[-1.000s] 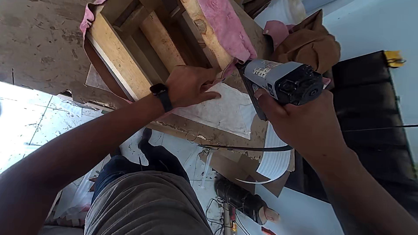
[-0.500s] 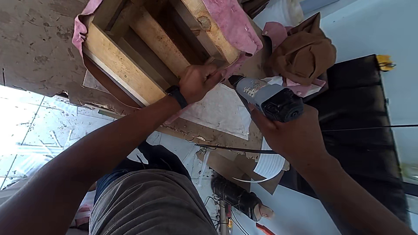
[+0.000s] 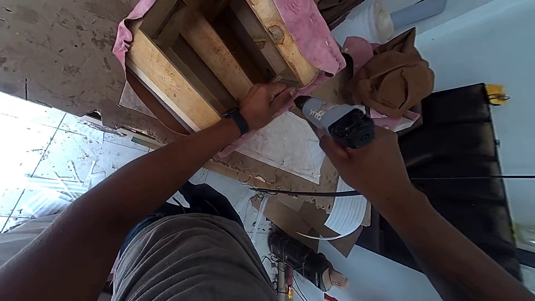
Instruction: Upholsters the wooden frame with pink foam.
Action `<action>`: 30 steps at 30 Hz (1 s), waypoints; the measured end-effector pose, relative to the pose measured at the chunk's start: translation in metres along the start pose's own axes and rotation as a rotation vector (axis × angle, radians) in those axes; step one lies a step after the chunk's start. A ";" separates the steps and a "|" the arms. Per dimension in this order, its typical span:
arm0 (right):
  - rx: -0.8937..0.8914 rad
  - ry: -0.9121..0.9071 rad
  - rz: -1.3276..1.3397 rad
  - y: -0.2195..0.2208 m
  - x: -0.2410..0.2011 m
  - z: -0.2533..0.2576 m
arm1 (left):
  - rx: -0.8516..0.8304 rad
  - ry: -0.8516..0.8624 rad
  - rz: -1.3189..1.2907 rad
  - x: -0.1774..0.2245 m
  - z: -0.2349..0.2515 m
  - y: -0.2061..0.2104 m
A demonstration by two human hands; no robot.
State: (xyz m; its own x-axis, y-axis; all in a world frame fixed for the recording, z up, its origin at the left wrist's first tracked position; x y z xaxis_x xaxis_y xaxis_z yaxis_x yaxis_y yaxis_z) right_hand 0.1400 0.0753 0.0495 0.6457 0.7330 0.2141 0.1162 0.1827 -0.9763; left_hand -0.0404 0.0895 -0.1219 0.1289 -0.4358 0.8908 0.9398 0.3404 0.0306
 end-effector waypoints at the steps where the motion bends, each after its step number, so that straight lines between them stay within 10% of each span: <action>1: -0.004 -0.005 0.009 0.004 -0.003 -0.002 | -0.003 -0.005 -0.001 0.000 0.000 0.000; 11: -0.042 -0.023 0.014 0.020 -0.020 -0.016 | -0.066 -0.032 0.007 -0.002 0.006 -0.005; 20: -0.015 0.063 0.126 0.038 -0.008 -0.037 | -0.303 -0.099 0.811 0.038 -0.100 -0.047; 30: 0.151 0.223 0.508 -0.007 0.008 -0.096 | 0.153 0.230 0.655 0.016 -0.150 -0.033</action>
State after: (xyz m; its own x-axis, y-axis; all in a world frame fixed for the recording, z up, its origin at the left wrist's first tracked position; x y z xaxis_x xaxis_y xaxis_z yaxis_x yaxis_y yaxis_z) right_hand 0.2166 0.0174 0.0552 0.7381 0.6000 -0.3086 -0.3483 -0.0528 -0.9359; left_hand -0.0219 -0.0537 -0.1765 0.7314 -0.2603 0.6303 0.5934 0.6984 -0.4001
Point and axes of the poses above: each hand's wrist, its own z-axis towards the middle knuckle, its own y-axis out of the palm, x = y × z, the point moved 4 cm from there along z, towards the middle knuckle, and after that the axes turned 9 degrees about -z, right-handed, at the moved point
